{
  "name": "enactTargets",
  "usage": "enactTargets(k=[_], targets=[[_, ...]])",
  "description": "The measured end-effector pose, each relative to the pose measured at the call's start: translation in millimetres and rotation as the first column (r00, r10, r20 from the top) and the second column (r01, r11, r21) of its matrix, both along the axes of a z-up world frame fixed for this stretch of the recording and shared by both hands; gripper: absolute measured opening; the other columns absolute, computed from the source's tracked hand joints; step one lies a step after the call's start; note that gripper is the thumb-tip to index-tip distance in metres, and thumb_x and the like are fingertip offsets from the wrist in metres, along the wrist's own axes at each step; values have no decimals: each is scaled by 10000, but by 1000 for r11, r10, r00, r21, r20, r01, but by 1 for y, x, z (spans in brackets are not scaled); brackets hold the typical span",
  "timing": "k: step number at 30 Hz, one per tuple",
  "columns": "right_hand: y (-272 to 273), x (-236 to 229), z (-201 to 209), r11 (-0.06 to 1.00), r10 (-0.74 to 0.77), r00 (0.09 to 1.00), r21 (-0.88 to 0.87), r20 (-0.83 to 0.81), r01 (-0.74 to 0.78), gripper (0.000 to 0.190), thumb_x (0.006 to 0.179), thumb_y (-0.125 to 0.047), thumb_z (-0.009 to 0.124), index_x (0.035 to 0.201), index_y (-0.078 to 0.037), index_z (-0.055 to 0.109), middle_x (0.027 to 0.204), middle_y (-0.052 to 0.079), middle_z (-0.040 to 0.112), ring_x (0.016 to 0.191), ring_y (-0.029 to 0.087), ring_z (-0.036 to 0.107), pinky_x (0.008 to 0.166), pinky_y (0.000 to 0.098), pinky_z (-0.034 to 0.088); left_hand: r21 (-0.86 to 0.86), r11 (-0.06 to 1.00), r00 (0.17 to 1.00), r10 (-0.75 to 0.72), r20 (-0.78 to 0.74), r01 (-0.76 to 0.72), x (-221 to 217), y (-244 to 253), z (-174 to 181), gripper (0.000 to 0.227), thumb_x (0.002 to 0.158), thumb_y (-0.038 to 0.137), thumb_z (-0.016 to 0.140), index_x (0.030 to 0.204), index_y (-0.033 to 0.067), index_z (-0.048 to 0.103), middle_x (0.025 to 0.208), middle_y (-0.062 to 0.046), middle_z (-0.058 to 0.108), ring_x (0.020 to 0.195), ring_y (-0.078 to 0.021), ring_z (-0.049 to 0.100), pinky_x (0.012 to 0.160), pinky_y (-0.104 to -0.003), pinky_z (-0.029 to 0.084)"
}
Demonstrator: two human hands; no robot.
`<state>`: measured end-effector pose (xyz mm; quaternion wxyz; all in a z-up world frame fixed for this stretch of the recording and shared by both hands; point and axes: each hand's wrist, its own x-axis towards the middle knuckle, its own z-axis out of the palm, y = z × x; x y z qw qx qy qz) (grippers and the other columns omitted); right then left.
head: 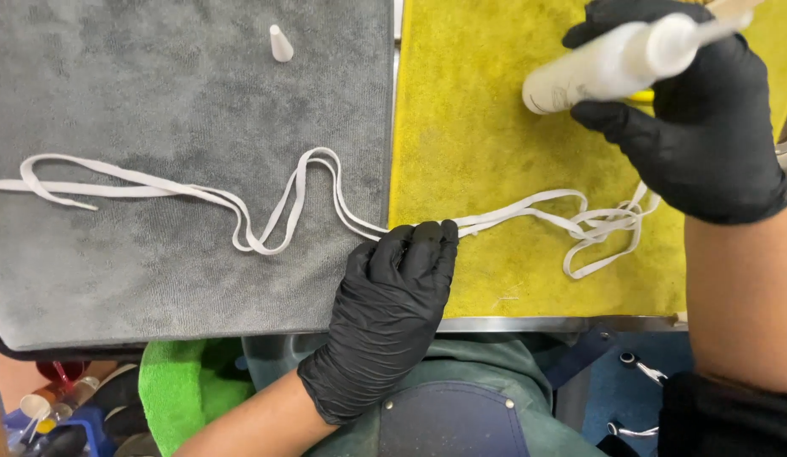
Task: The person applies glue from a white bottle along a white ribbon laid on a yellow towel, then presses the ribbon to spread the glue. The person repeats this process along the ribbon's length.
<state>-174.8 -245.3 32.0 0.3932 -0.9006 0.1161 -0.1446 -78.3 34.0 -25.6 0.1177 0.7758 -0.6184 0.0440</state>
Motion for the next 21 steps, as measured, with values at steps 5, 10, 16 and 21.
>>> enactTargets(k=[5, 10, 16, 21], targets=[[-27, 30, -8, 957, -20, 1000, 290, -7, 21, 245, 1071, -33, 653, 1261, 89, 559, 1333, 217, 619, 1228, 343, 667, 1045, 400, 611, 6, 1000, 1000, -15, 8, 15, 0, -1, 2, 497, 902, 52, 518, 1393, 90, 584, 1306, -58, 608, 1103, -275, 599, 860, -422, 495], [-35, 42, -22, 952, 21, 998, 304, 59, -38, 369, 1032, 33, 662, 1351, 31, 476, 1398, 186, 558, 1300, 300, 573, 1105, 420, 538, 5, 1000, 999, -9, -44, 9, -1, 0, -2, 513, 886, 104, 521, 1396, 91, 579, 1316, -68, 602, 1114, -283, 589, 859, -437, 482], [-15, 10, 0, 977, -161, 983, 126, -91, 171, 566, 904, 157, 707, 1368, 11, 419, 1396, 149, 534, 1247, 256, 536, 1031, 369, 458, -37, 999, 1000, -24, 17, 25, 5, -1, 10, 473, 931, 113, 501, 1397, 83, 570, 1244, -82, 625, 1037, -269, 612, 813, -402, 498], [33, -54, -5, 954, -143, 986, -278, -84, 114, 432, 922, -100, 808, 1322, -47, 652, 1251, 182, 645, 1159, 340, 633, 997, 453, 499, -158, 987, 999, -17, 42, 23, 8, -7, 23, 276, 1001, 180, 592, 1269, 130, 632, 1080, -49, 649, 835, -246, 590, 666, -372, 452]])
